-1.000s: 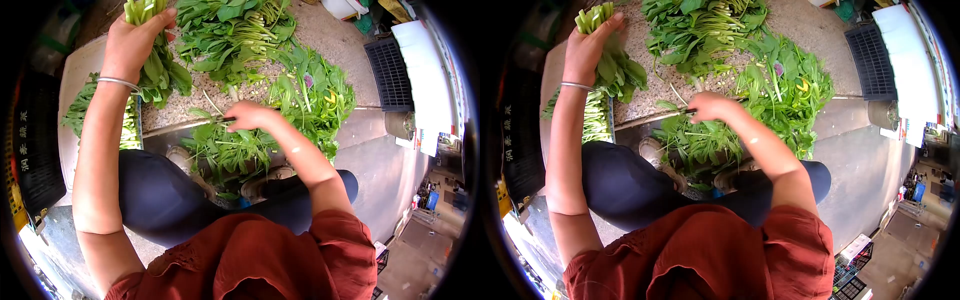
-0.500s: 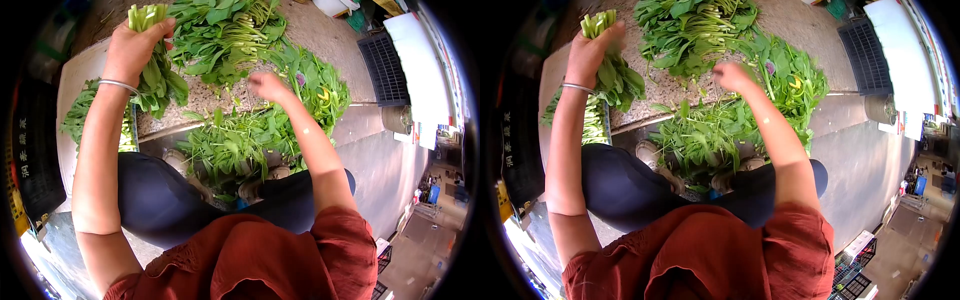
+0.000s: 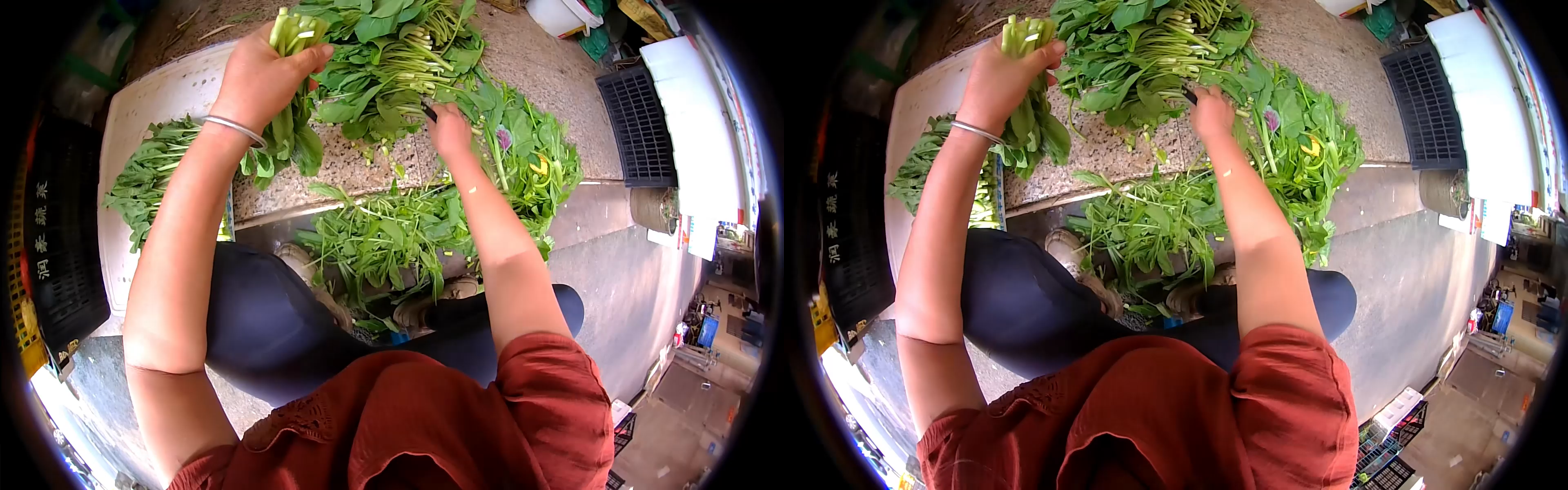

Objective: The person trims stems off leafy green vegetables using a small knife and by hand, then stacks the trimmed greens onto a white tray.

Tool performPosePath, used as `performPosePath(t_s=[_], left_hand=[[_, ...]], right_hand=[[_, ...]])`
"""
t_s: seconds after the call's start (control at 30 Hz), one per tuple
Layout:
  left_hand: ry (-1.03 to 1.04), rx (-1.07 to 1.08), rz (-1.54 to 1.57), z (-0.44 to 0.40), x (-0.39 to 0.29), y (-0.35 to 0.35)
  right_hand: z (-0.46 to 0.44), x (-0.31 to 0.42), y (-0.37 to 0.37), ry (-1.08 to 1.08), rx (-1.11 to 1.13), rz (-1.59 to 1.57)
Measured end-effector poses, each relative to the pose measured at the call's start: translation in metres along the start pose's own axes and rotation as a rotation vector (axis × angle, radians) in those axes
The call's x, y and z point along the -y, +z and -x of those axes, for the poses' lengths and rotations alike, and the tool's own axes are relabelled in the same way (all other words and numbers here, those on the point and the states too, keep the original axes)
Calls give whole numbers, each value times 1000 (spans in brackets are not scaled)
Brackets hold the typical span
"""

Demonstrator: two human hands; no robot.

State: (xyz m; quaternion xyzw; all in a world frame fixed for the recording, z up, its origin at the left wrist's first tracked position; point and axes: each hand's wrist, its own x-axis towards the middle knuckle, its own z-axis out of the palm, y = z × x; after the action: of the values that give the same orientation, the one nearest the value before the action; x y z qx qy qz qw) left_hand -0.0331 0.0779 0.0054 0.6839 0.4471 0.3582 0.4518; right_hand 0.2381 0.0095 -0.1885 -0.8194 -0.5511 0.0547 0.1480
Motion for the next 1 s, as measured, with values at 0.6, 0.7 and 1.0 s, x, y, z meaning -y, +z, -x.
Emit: performPosePath(t_s=[0.6,0.7,1.0], left_hand=[[15,363,-204,11,-17,28],[144,418,-276,15,-15,43],[27,765,-37,25,-33,59]], right_hand=[[70,23,-99,238,16,-1330],[86,46,-120,54,-97,-1052],[110,79,-147,-91,-221,-1228]])
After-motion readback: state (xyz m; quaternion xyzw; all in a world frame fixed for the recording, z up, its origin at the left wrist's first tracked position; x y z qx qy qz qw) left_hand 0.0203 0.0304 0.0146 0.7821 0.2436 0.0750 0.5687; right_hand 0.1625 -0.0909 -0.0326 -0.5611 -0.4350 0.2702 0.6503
